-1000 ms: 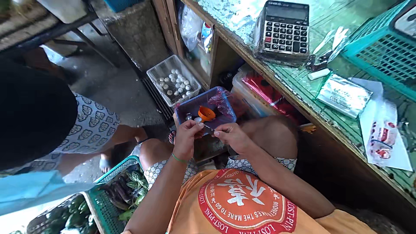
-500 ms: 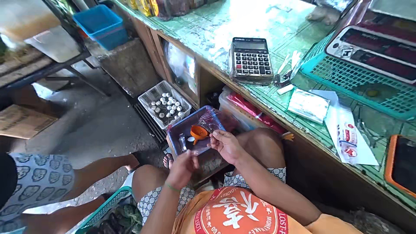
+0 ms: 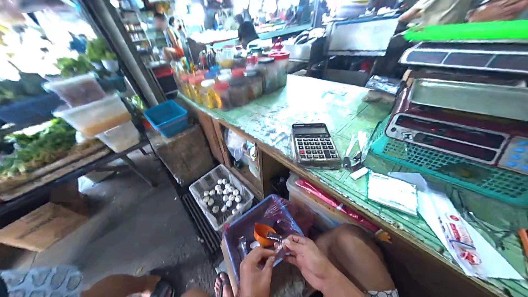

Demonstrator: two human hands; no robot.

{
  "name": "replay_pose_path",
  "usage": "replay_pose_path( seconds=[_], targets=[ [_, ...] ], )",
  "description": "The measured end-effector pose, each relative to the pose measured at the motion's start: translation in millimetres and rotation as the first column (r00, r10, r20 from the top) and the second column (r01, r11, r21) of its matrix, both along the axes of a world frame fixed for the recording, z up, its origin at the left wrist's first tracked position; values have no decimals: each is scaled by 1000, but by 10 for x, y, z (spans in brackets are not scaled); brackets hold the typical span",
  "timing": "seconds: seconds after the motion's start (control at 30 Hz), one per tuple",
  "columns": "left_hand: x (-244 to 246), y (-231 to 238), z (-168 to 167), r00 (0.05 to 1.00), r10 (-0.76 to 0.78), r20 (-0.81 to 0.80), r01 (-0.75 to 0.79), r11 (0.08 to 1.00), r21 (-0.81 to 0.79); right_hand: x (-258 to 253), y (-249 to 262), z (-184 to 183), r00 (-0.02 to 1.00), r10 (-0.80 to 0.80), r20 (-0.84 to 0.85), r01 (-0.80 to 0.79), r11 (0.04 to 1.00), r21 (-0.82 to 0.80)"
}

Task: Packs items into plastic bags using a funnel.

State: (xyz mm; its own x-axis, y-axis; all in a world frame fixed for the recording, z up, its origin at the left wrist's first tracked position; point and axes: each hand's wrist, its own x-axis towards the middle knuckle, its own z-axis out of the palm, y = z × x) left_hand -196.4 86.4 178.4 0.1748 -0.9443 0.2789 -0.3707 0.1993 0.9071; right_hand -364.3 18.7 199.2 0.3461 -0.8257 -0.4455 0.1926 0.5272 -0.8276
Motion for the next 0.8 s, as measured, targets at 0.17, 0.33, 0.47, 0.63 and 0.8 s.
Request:
replay_pose_path(
  seconds=[0.17,0.33,0.47,0.63,0.8],
  targets=[
    [5,36,-261,970,89,225,-56,987,-150,-34,224,-83,942,140,305,-135,990,-37],
    [41,-25,-260,932,196,304,-159,977,-141,48,294,-178,914,188,359,-172,982,-78],
    [10,-48,-284,909,283,307,-229,953,-201,152,364,-149,921,152,359,-153,988,-25],
    [13,-220,-387,840,358,409,-263,926,-270,224,317,-224,933,159,323,-150,987,-51],
    [-30,-388,-312,802,382,459,-270,917,-293,200,151,-216,981,149,121,-127,977,-174]
  ],
)
